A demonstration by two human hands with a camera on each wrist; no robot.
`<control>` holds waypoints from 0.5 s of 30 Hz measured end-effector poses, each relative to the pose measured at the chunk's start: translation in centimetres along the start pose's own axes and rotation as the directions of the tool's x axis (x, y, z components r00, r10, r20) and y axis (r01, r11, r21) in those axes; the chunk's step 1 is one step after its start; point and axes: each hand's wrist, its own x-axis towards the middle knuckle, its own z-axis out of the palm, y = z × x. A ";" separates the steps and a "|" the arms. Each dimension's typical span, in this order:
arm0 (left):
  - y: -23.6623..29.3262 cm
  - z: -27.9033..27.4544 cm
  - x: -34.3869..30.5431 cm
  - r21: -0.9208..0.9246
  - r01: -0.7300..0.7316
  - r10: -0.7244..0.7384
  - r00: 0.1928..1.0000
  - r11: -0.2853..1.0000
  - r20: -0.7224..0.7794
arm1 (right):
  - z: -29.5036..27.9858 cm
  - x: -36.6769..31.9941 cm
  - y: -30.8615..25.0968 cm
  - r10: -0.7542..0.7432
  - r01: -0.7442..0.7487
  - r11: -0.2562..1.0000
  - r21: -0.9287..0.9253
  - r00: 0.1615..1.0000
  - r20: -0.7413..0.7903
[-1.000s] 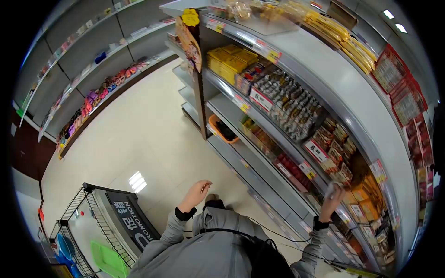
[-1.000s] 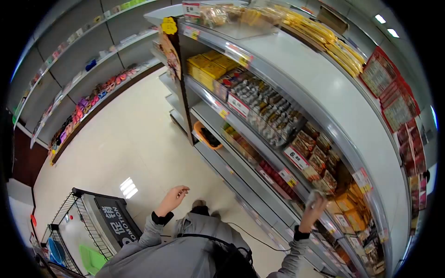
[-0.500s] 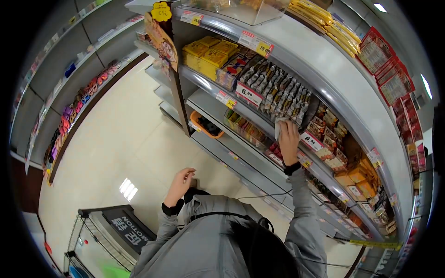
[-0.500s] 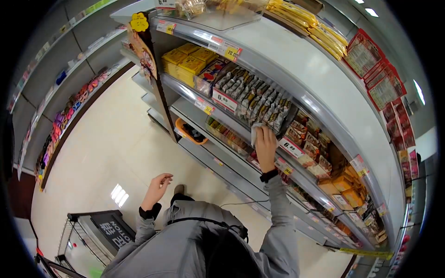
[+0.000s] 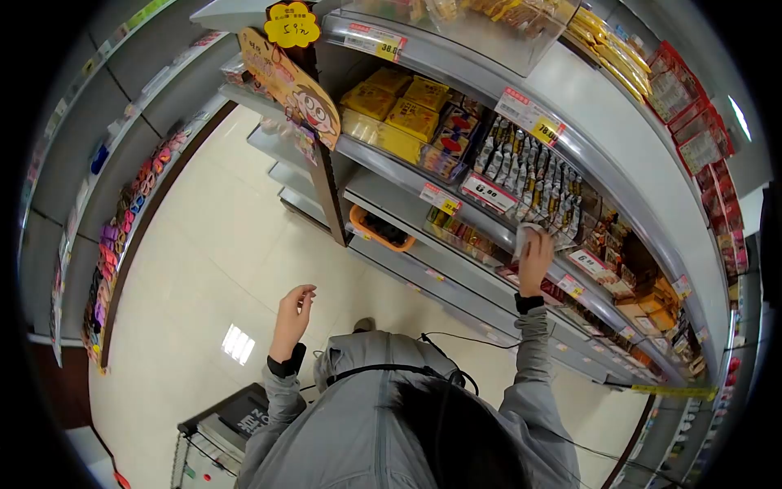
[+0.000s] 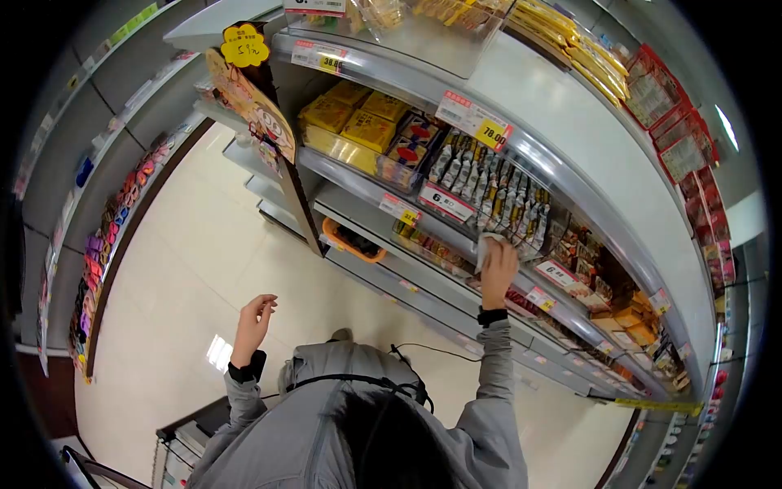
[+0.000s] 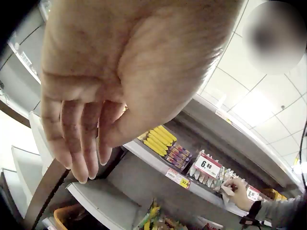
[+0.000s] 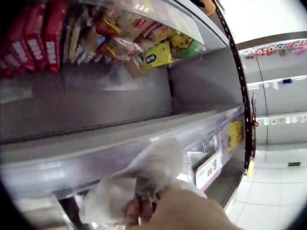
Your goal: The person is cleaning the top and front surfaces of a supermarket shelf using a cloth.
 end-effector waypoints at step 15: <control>-2.7 -3.3 4.2 -0.075 -0.014 0.027 0.983 0.997 0.180 | 3.2 1.3 -3.3 -0.074 0.072 0.997 0.024 0.991 0.112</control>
